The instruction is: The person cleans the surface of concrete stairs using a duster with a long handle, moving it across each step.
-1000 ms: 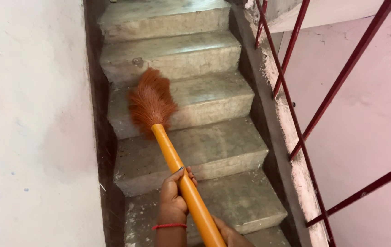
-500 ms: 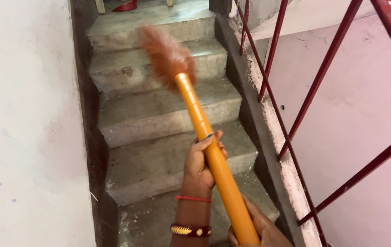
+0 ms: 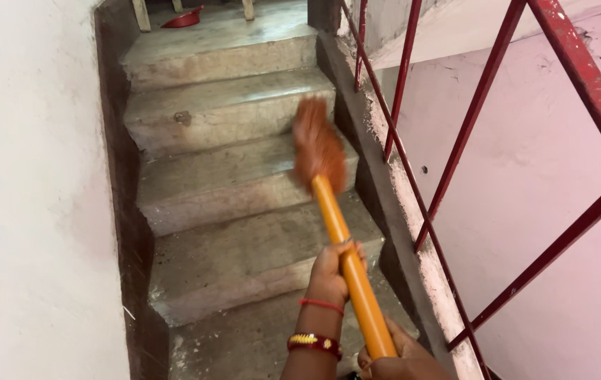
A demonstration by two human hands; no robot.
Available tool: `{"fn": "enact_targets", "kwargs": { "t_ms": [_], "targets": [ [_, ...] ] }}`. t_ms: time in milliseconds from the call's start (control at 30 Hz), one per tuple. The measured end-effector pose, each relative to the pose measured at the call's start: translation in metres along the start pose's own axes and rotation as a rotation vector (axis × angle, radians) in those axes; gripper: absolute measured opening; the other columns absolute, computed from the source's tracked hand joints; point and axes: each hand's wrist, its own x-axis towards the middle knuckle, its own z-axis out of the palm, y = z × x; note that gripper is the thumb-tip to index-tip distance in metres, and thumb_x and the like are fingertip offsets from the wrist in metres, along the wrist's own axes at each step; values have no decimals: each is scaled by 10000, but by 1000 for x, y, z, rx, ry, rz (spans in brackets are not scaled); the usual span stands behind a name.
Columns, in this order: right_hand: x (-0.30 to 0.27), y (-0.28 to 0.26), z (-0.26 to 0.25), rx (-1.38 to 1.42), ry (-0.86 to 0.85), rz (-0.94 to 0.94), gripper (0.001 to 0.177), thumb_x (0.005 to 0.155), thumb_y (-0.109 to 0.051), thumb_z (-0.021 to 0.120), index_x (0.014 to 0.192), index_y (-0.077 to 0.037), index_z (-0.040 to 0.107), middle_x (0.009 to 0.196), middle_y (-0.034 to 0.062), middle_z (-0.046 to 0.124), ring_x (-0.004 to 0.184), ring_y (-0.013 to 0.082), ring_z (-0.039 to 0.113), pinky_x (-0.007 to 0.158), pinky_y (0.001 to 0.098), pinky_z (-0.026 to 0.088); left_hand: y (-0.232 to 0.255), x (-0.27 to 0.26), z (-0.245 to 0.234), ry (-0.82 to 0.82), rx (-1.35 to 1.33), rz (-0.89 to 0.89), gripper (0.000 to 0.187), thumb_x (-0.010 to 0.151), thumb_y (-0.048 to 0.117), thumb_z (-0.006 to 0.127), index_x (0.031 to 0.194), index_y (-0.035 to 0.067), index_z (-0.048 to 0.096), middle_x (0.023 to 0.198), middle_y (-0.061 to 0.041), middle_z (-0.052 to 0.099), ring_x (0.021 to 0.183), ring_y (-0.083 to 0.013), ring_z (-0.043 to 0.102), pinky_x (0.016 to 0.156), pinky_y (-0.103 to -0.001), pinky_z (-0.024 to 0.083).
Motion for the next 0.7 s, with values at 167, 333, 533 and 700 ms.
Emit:
{"fn": "enact_targets", "kwargs": {
  "t_ms": [167, 333, 533, 700],
  "targets": [
    [101, 82, -42, -119, -248, -175, 1068, 756, -87, 822, 1623, -193, 206, 1001, 107, 727, 892, 188, 718, 835, 299, 549, 5, -26, -40, 229, -36, 48, 263, 899, 88, 616, 1157, 46, 589, 901, -120, 676, 713, -254, 638, 633, -404, 556],
    [114, 94, -39, -210, -455, -133, 1146, 737, -149, 855, 1647, -243, 164, 972, 160, 699, 893, 242, 693, 832, 348, 542, 36, -49, -54, 262, -114, 130, 217, 916, 145, 671, 1065, -5, 625, 839, -132, 655, 710, -261, 630, 645, -393, 569],
    [137, 103, 5, -607, -420, -340, 984, 870, -291, 849, 1609, -128, 220, 1353, 15, 651, 1229, 130, 649, 1053, 276, 474, 73, -86, -96, 298, -175, 201, 201, 886, 176, 686, 977, 0, 652, 776, -123, 636, 681, -264, 615, 630, -377, 554],
    [113, 81, 43, -424, -582, -157, 986, 849, -301, 799, 1633, -107, 234, 1307, 95, 616, 1163, 163, 609, 1015, 277, 451, 99, -132, -86, 417, -227, 323, 173, 891, 128, 678, 1017, 15, 641, 868, -80, 689, 732, -219, 634, 688, -366, 567]
  ]
}}
